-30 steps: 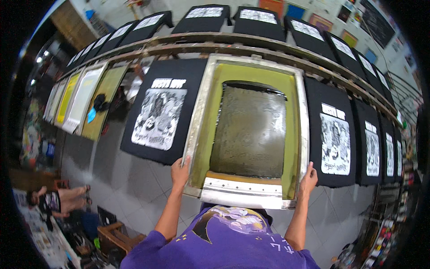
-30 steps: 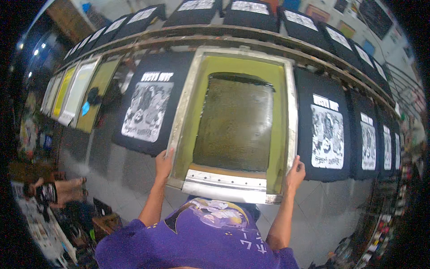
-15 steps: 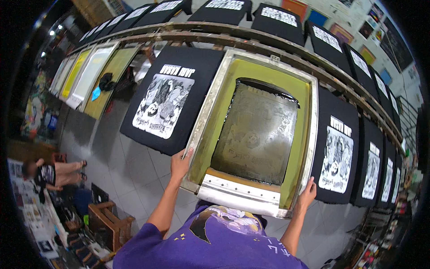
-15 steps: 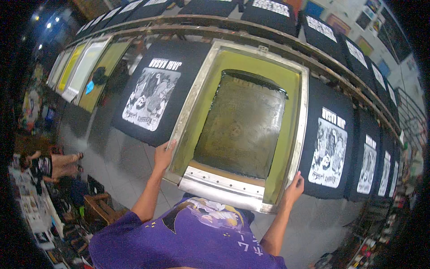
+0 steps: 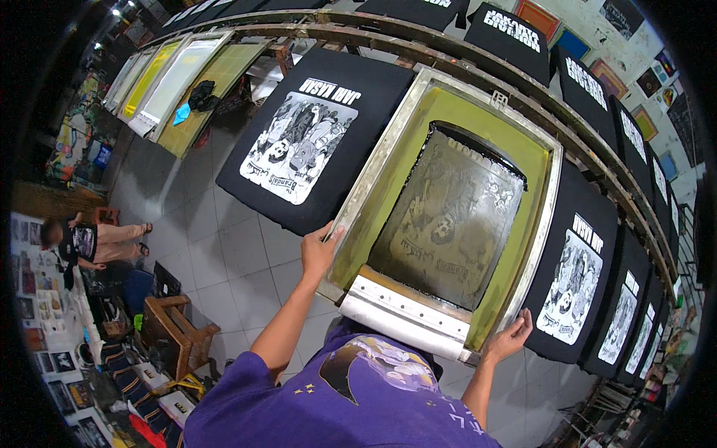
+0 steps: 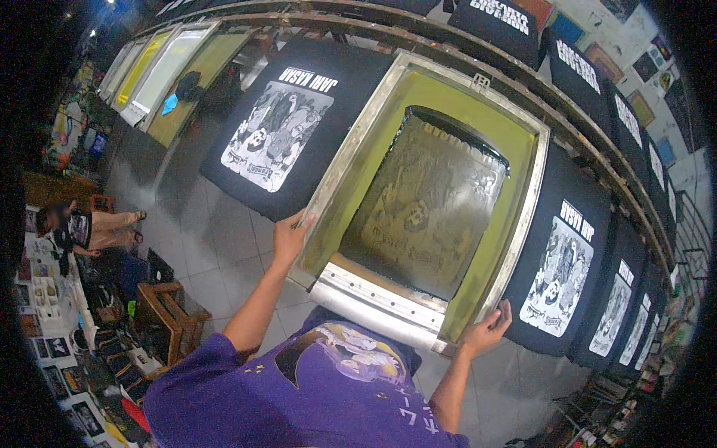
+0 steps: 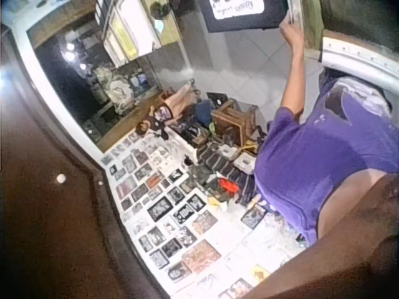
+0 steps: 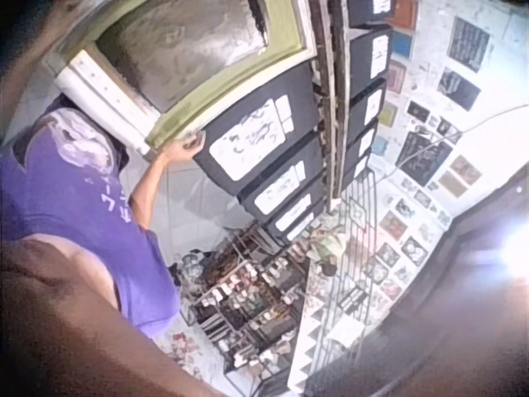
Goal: The person pours black ink onto a screen printing frame and uses a squeegee to spread the ink across the screen, transferring a design onto a black t-shirt. The person repeats this process on multiple t-shirts laid out on a table.
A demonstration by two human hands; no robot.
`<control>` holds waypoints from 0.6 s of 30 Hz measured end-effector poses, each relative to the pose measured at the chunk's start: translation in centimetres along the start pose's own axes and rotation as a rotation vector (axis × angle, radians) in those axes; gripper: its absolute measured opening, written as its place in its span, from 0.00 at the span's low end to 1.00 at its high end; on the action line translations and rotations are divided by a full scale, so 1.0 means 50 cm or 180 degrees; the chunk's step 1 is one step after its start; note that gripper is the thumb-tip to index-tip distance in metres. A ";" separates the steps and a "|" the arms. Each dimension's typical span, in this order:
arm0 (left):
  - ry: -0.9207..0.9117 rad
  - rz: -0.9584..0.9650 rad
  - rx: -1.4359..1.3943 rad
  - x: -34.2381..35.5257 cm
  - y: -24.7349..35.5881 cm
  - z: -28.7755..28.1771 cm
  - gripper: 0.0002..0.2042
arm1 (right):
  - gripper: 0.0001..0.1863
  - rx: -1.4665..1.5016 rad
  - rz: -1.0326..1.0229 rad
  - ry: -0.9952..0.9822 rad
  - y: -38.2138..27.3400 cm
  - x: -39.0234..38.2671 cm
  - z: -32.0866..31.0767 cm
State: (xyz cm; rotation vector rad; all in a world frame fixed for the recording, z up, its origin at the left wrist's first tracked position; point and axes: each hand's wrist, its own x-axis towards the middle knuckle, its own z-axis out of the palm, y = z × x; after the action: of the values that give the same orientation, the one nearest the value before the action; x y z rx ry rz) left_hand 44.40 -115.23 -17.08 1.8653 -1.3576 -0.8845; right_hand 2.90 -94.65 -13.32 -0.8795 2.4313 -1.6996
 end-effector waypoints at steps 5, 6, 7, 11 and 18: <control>0.0423 0.0267 -0.0473 -0.024 -0.009 0.009 0.21 | 0.34 -0.0683 -0.1162 -0.3116 -0.153 -0.052 -0.059; 0.0482 0.0252 -0.0555 -0.027 -0.002 0.005 0.20 | 0.31 -0.0745 -0.1815 -0.3565 -0.177 -0.069 -0.057; 0.0557 0.0201 -0.0651 -0.031 0.006 0.000 0.19 | 0.31 -0.1084 -0.2053 -0.3497 -0.198 -0.094 -0.056; 0.0642 0.0437 -0.0564 -0.060 0.070 -0.027 0.18 | 0.31 -0.1954 -0.2773 -0.3450 -0.222 -0.122 -0.049; -0.0896 0.2435 0.0197 -0.203 0.203 -0.065 0.25 | 0.30 -0.1622 -0.2457 -0.3535 -0.227 -0.060 -0.042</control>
State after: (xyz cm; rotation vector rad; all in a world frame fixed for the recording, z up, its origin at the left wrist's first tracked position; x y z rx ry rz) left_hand 39.47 -107.58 -5.52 1.1082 -2.0777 -0.7036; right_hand 9.43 -94.10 -3.38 -2.2188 1.7313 -0.2653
